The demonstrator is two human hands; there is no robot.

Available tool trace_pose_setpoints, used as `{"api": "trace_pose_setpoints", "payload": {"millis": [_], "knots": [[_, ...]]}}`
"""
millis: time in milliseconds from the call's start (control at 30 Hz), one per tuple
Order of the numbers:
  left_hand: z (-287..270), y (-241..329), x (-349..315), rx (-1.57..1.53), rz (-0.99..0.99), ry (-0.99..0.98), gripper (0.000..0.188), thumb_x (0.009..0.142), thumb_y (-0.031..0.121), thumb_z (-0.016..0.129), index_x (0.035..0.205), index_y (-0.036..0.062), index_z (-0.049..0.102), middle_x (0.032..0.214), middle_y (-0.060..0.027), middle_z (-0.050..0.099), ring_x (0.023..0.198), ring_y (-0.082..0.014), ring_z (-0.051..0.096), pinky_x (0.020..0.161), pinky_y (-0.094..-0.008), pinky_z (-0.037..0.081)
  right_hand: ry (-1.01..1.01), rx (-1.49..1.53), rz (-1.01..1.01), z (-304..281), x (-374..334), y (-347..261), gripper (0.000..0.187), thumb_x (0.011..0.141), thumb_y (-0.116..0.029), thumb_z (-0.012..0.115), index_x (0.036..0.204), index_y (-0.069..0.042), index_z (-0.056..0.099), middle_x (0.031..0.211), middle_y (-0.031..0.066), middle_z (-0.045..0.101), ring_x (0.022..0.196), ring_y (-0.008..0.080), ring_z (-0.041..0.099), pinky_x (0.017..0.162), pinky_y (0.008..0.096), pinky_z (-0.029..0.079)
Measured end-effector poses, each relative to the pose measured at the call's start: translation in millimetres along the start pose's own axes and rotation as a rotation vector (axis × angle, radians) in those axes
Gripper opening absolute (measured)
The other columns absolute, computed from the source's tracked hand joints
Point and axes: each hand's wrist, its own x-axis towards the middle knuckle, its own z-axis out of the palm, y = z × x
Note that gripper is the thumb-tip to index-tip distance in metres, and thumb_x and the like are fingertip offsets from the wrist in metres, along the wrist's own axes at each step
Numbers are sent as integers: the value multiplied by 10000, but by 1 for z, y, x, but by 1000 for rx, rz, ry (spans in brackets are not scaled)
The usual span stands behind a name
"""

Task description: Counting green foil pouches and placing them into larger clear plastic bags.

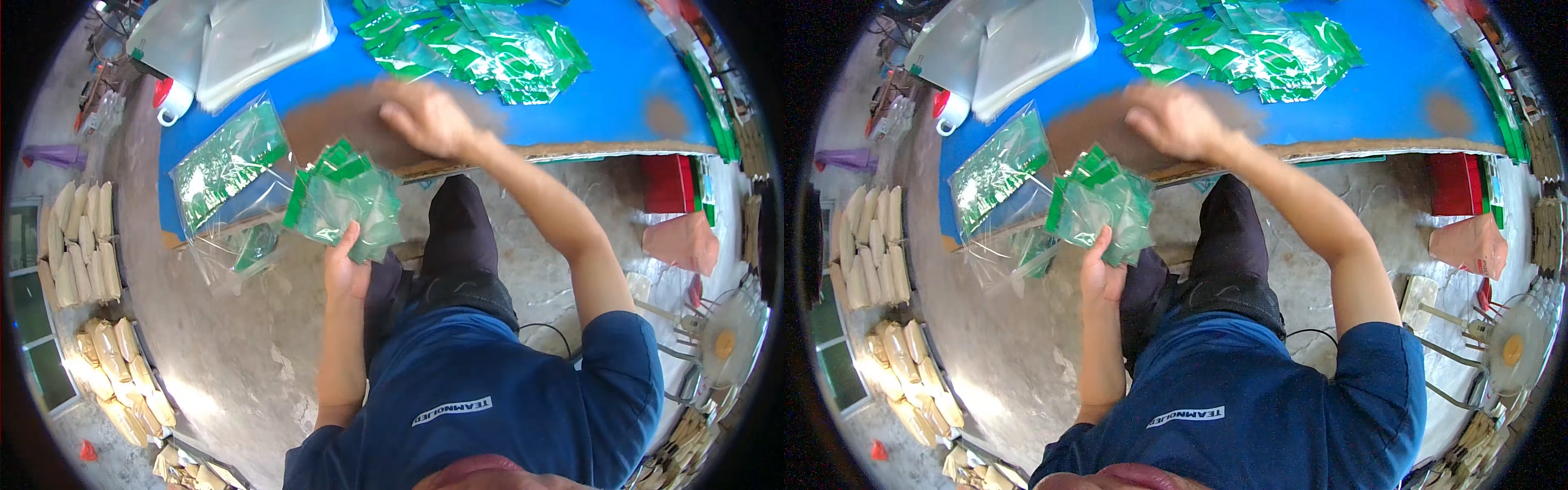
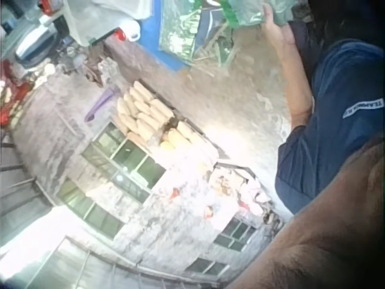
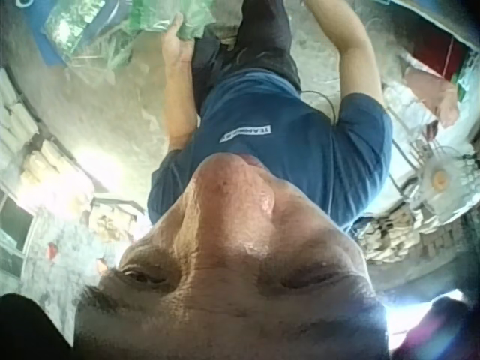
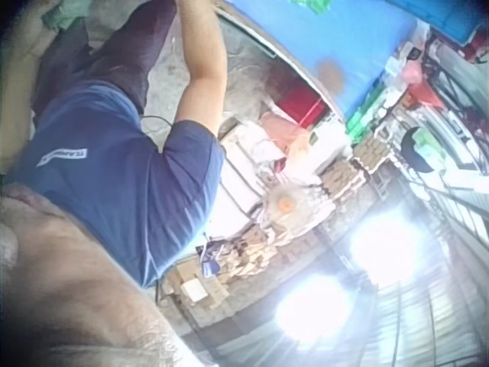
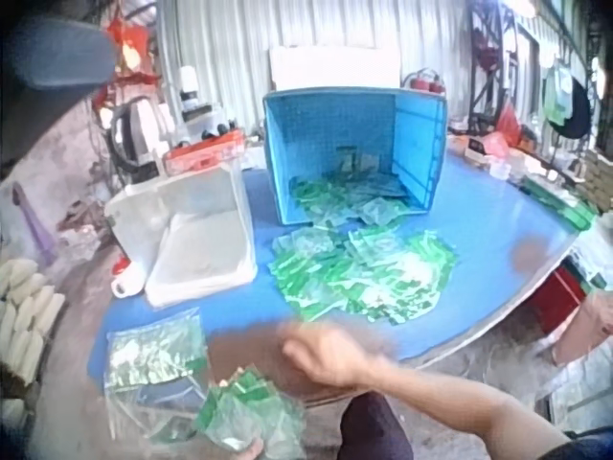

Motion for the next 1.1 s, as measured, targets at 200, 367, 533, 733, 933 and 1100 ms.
{"api": "trace_pose_setpoints", "payload": {"millis": [200,367,533,733,933,1100], "knots": [[-11,-16,-3,-115,-222,-39,517,916,58,654,1400,48,471,1346,-104,581,1255,-287,550,1062,-463,454,-146,-610,48,-9,-27,43,825,903,-660,526,1380,13,503,1459,215,448,1466,438,224,1169,628,163],[-41,-20,-3,-399,-239,-362,573,897,86,667,1424,41,446,1396,-109,550,1309,-286,505,1144,-476,363,-102,-298,43,0,-59,-26,496,929,-351,624,1310,-37,568,1454,215,435,1357,458,373,1134,537,315],[-23,-24,2,-376,-120,-268,541,933,92,633,1432,41,431,1408,-111,537,1299,-274,514,1131,-456,379,-190,-179,-108,15,-60,-59,399,836,3,580,1231,-29,617,1306,166,581,1154,351,549,965,480,457],[-5,-23,-2,-284,-73,-158,435,967,108,583,1387,46,487,1359,-106,581,1270,-266,541,1107,-454,405,-56,113,150,15,-27,-47,303,939,-32,505,1223,-29,611,1093,182,658,1036,355,625,891,433,502],[-30,-23,-12,-168,-62,-161,495,931,118,629,1397,45,480,1331,-109,597,1243,-269,562,1102,-449,413,-79,-364,-90,32,-3,-5,371,978,-198,550,1312,-36,558,1290,168,607,1269,337,527,1088,443,395],[-63,-18,-9,-268,-84,-232,614,864,107,694,1420,28,446,1388,-127,549,1297,-299,517,1137,-454,376,-315,-309,-204,30,-7,3,521,879,-186,659,1364,-62,515,1473,167,454,1342,367,460,1123,481,364]]}}
